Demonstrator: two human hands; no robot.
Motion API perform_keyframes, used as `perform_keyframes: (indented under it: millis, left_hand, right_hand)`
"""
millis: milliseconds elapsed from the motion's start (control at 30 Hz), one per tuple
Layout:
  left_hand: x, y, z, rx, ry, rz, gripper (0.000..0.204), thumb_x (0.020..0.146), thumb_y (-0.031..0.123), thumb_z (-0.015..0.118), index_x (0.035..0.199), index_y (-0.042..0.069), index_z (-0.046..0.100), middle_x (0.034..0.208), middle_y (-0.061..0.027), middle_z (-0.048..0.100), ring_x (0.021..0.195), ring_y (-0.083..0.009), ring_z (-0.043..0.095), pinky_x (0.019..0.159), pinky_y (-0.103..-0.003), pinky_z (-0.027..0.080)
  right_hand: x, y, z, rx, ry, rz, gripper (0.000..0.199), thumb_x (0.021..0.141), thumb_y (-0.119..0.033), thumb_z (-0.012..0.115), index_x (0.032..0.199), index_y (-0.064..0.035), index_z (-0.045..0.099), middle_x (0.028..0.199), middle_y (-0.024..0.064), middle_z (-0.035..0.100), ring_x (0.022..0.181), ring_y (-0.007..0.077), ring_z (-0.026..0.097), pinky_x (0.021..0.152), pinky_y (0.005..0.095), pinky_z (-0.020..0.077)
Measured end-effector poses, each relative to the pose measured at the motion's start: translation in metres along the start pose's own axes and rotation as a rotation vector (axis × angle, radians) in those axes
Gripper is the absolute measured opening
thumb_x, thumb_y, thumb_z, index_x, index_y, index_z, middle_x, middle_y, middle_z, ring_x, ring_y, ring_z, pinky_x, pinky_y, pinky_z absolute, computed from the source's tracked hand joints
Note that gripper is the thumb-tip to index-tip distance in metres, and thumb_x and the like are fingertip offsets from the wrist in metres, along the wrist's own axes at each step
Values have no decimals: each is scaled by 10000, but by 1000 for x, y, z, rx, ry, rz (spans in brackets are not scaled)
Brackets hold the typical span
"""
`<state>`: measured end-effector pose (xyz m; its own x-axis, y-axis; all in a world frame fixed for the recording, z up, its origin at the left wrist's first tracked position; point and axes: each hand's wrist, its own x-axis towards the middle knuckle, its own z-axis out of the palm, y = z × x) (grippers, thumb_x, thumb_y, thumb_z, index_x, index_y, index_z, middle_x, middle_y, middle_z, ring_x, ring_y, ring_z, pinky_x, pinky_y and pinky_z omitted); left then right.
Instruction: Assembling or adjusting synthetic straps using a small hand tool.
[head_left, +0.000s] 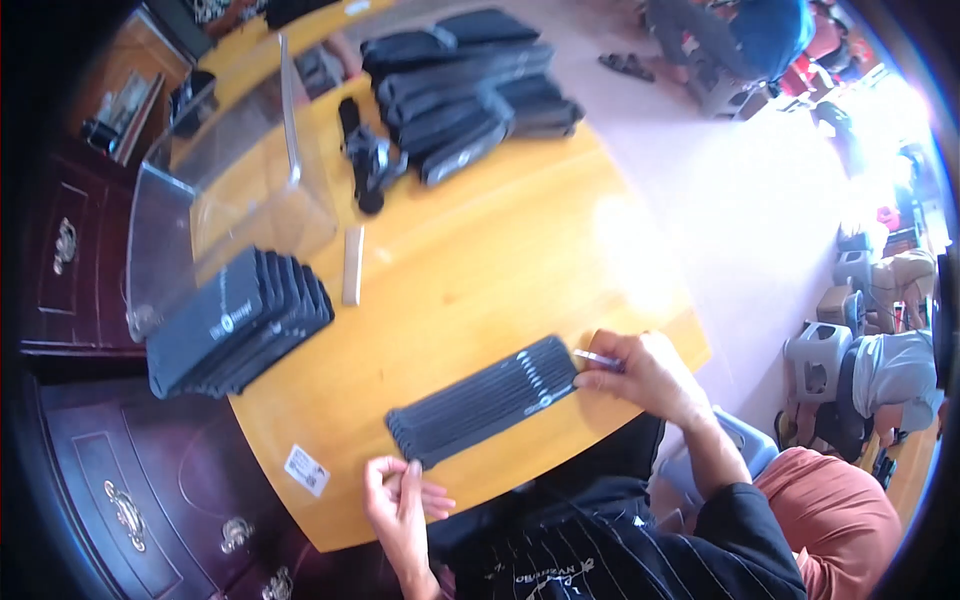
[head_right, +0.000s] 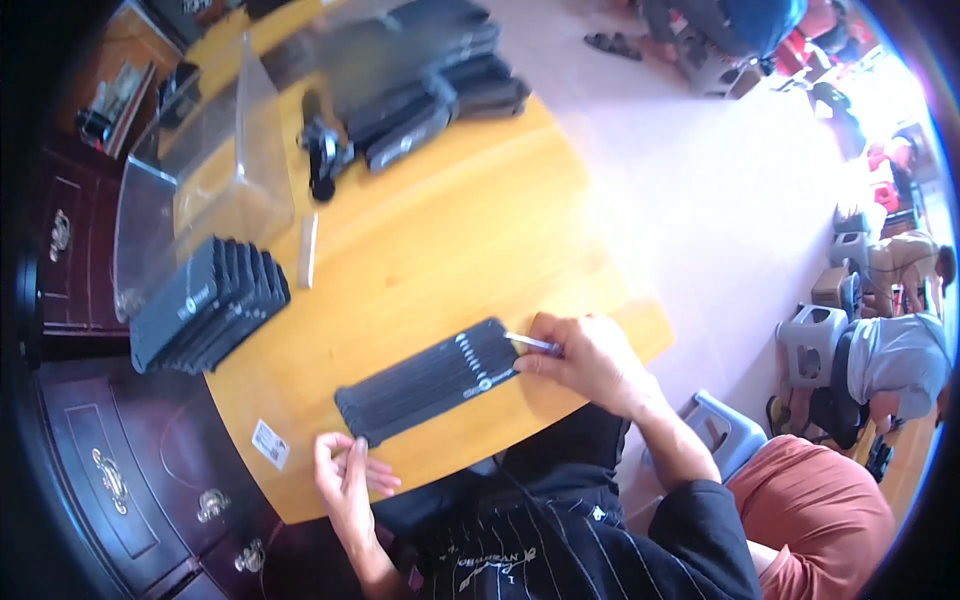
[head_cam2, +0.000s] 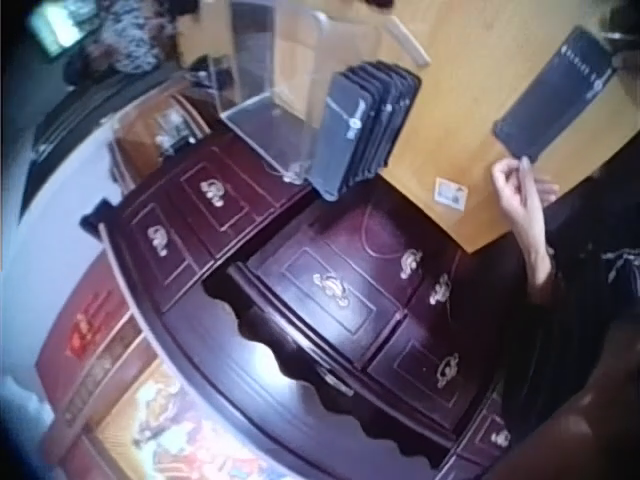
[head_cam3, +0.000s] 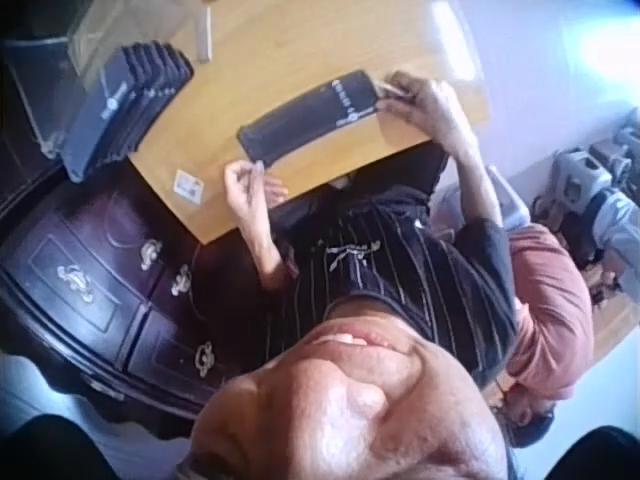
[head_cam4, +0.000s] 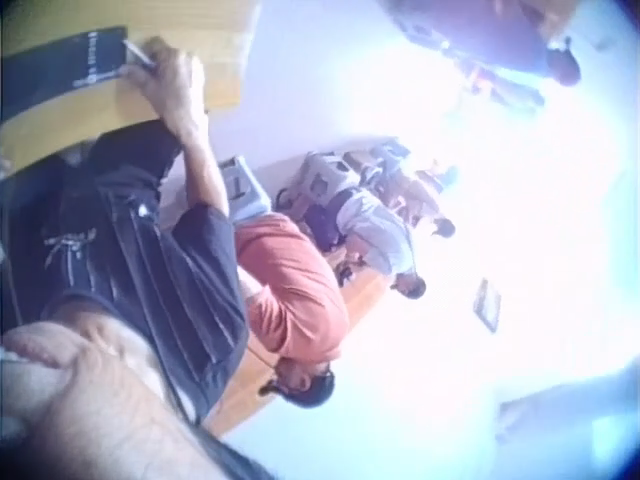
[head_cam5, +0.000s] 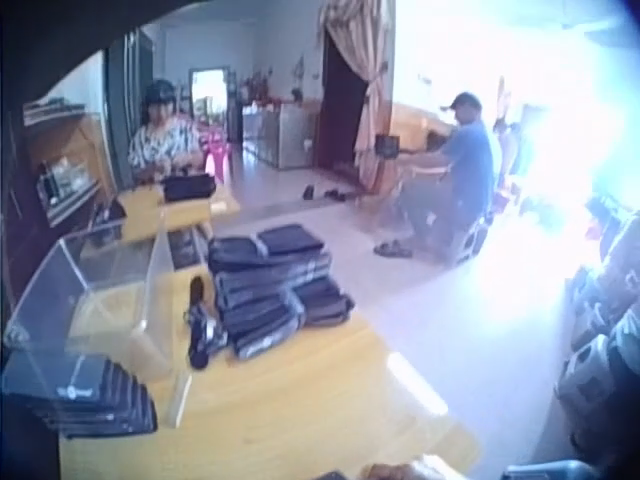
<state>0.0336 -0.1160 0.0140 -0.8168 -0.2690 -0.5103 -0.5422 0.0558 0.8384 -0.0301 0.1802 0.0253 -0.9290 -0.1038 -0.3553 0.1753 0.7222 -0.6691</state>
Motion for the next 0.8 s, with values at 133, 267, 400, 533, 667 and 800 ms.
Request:
perform_keyframes:
  millis: [133,267,400,533,667,800]
  left_hand:
    - [-24,5,6,-53,32,40,110,938,81,544,967,10,466,680,-138,607,488,-160,605,395,-222,441]
    - [-20,10,24,585,40,978,285,955,180,513,1186,14,540,1221,-197,561,1196,-380,492,1021,-491,375]
    - [8,19,38,1124,-19,930,528,982,421,377,1360,58,433,1461,-171,348,1382,-427,208,1119,-539,170]
    - [24,19,44,1407,-28,839,597,981,488,308,1426,92,356,1507,-175,266,1394,-430,183,1118,-544,171]
    - [25,19,45,1313,-52,845,592,983,483,308,1430,97,347,1506,-188,259,1389,-433,196,1116,-543,180]
    - [24,17,45,1304,-64,855,593,984,480,304,1430,91,342,1505,-197,254,1383,-436,209,1110,-544,192]
  right_hand:
    - [-27,-17,-18,-22,-18,-13,317,851,-348,685,810,-38,635,601,119,582,542,226,624,527,320,465]
    - [-20,-30,-4,74,-203,-124,386,874,-409,642,786,-34,669,573,57,618,572,154,664,542,279,496]
    - [7,-26,3,55,-313,-85,434,860,-462,639,754,-44,686,584,26,642,581,138,664,553,271,502]
    - [19,-34,-7,96,-437,58,454,838,-511,640,745,-72,712,631,9,676,610,120,673,585,251,516]
    - [24,-34,-12,275,-556,204,404,827,-478,672,756,-82,716,676,26,695,638,118,682,624,238,530]
    - [24,-24,-10,299,-548,186,382,812,-445,703,792,-64,728,692,41,700,639,121,683,622,240,538]
